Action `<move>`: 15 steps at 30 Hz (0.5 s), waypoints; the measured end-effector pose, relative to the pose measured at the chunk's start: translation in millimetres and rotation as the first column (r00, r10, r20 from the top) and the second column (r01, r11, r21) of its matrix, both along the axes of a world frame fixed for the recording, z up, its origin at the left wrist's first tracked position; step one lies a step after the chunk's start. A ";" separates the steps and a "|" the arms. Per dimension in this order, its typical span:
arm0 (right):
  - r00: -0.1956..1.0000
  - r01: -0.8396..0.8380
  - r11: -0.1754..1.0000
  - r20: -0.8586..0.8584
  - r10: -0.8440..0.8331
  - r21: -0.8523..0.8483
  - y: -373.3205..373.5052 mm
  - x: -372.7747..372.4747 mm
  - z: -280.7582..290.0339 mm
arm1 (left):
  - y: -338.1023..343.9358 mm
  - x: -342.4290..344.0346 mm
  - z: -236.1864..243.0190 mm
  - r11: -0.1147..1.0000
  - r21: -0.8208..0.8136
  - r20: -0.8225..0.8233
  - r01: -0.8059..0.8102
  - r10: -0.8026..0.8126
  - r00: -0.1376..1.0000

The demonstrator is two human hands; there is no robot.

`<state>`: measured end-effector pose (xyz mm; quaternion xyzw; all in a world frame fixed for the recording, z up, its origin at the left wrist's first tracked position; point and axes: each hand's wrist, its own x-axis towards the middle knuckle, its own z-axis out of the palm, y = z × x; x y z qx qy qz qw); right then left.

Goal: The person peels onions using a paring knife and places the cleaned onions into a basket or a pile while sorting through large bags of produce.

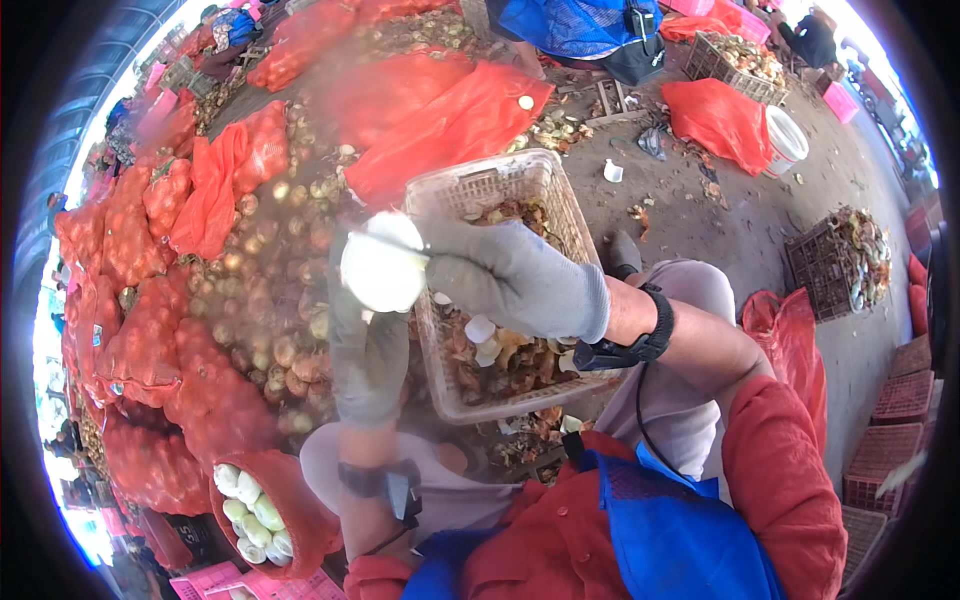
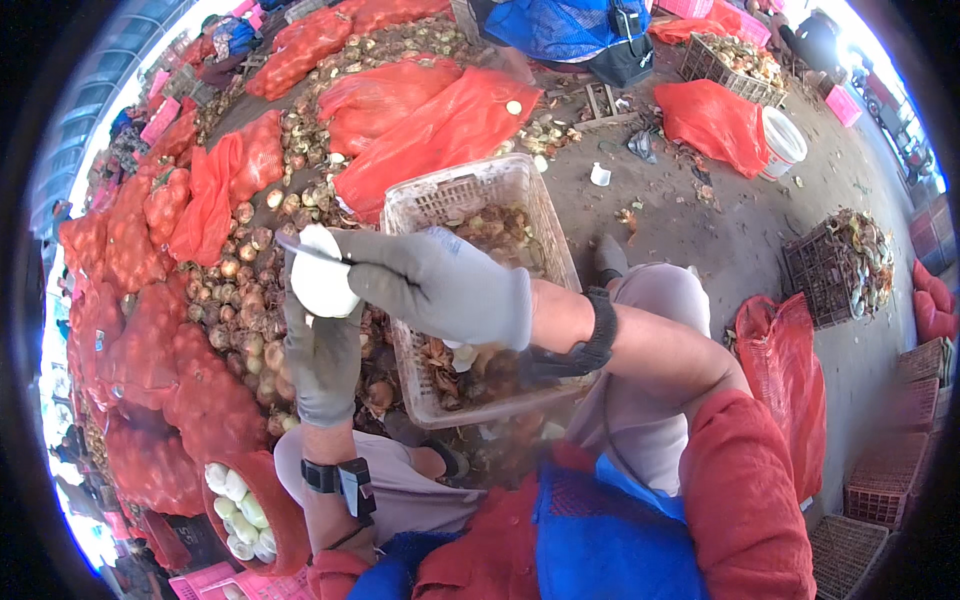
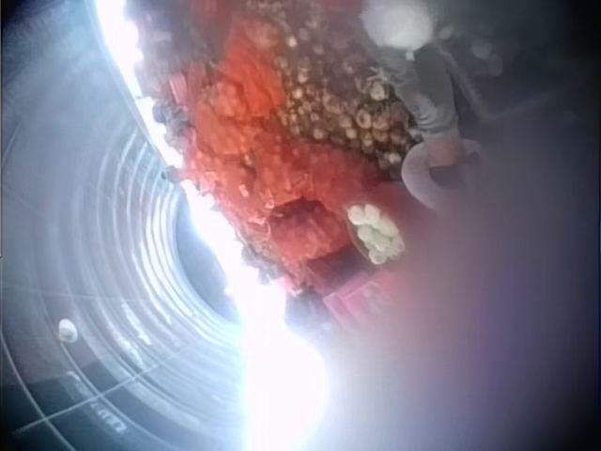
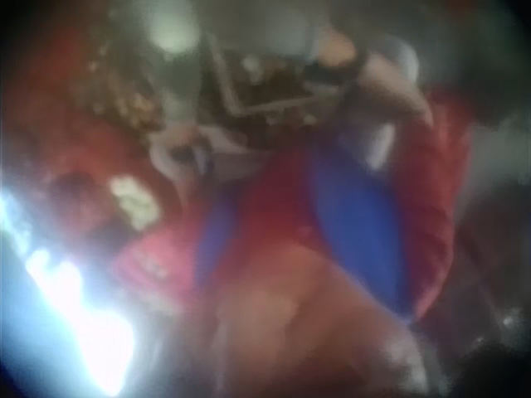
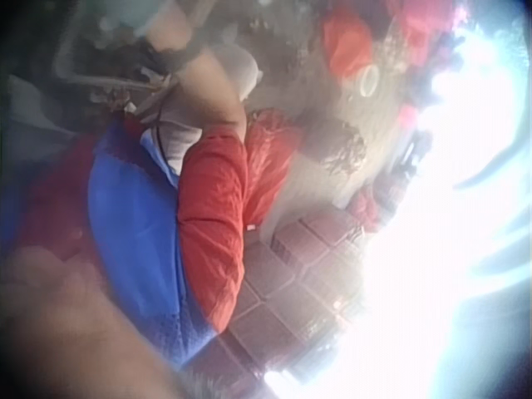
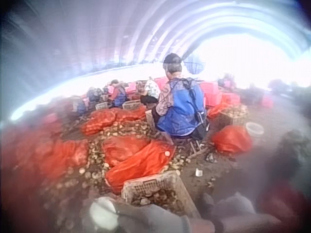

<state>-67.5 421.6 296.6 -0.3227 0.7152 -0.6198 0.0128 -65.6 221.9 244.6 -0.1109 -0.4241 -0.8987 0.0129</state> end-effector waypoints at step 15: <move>0.865 0.155 0.981 0.496 -0.076 -0.119 -2.0 -33.2 -20.6 | 1.0 1.4 11.2 0.973 -0.154 0.027 0.172 -0.170 0.985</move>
